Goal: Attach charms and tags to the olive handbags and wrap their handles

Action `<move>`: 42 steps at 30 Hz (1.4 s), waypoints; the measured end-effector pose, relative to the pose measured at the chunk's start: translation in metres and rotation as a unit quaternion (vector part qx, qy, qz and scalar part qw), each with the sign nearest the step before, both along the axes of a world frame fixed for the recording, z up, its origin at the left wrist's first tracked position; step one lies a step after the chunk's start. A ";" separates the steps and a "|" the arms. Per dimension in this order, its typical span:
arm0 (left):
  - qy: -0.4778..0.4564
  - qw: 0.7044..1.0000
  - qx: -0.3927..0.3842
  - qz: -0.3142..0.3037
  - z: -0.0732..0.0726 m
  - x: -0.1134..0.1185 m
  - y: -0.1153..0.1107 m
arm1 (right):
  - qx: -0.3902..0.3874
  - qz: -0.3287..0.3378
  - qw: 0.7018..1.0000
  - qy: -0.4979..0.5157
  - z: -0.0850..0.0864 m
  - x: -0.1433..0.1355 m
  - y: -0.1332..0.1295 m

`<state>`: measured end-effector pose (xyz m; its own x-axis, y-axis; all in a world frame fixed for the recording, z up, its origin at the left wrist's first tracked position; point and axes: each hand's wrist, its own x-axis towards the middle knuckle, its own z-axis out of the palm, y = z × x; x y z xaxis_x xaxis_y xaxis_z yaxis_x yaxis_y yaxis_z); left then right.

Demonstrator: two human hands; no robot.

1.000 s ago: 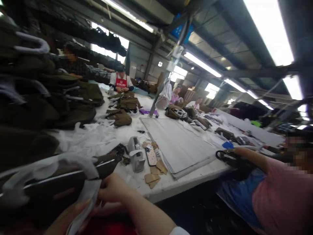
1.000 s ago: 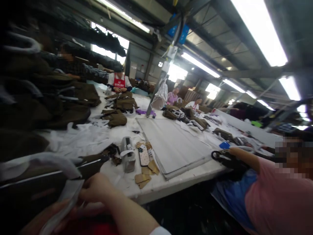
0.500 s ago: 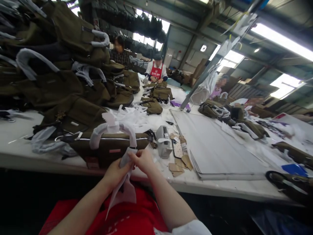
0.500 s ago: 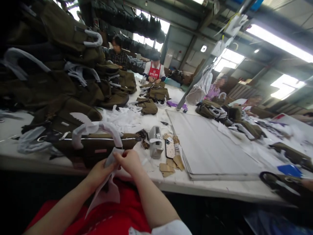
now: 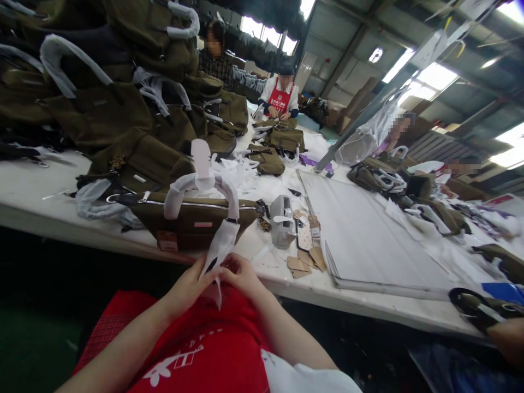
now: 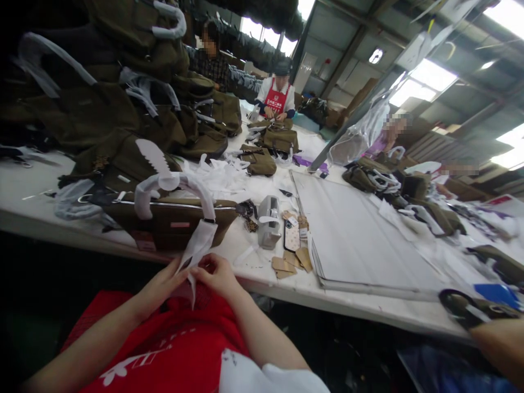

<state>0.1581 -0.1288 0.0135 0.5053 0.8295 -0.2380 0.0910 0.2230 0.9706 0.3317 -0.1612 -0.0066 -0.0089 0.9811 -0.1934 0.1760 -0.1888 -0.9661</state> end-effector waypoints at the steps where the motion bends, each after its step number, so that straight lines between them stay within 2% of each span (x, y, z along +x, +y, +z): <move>1: 0.036 0.998 0.043 -0.003 -0.002 0.002 -0.003 | 0.012 -0.020 1.000 -0.020 -0.003 -0.005 0.002; 4: 0.087 0.991 0.099 0.004 -0.008 0.004 -0.004 | 0.047 -0.023 0.995 -0.082 0.003 -0.009 0.008; 8: 0.116 0.980 0.161 -0.004 -0.006 -0.005 0.002 | 0.068 0.030 0.996 -0.045 0.020 0.000 0.012; 13: 0.172 0.952 0.251 -0.031 -0.003 -0.010 0.002 | 0.078 -0.034 0.995 -0.050 0.024 -0.008 0.019; 18: 0.213 0.898 0.384 -0.023 -0.012 -0.008 -0.002 | 0.065 -0.098 0.993 -0.011 0.018 -0.024 0.030; 22: 0.286 0.854 0.435 -0.006 -0.019 -0.015 -0.010 | 0.060 -0.108 0.992 0.017 0.015 -0.028 0.032; 27: 0.320 0.818 0.478 0.005 -0.026 -0.024 -0.013 | 0.023 -0.084 0.993 0.085 0.015 -0.029 0.028; 31: 0.387 0.781 0.490 -0.003 -0.028 -0.026 -0.008 | 0.023 0.010 0.987 0.158 0.022 -0.024 0.026; 33: 0.403 0.768 0.498 -0.017 -0.027 -0.026 -0.007 | 0.005 -0.003 0.991 0.137 0.025 -0.025 0.028; 35: 0.380 0.774 0.506 -0.029 -0.025 -0.027 -0.007 | -0.028 -0.051 0.991 0.120 0.026 -0.029 0.031; 37: 0.310 0.809 0.498 0.012 -0.024 -0.030 -0.008 | -0.045 -0.084 0.986 0.139 0.027 -0.035 0.034; 40: 0.184 0.891 0.389 0.143 -0.022 -0.040 -0.007 | -0.052 -0.101 0.975 0.190 0.028 -0.043 0.037; 42: 0.148 0.927 0.297 0.173 -0.021 -0.047 -0.007 | -0.063 -0.109 0.969 0.214 0.030 -0.046 0.038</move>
<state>0.1108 -0.1356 -0.0080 0.1692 0.9591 0.2271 0.3960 -0.2771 0.8754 0.2856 -0.1231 0.0234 0.0897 0.9373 -0.3369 -0.2936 -0.2984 -0.9082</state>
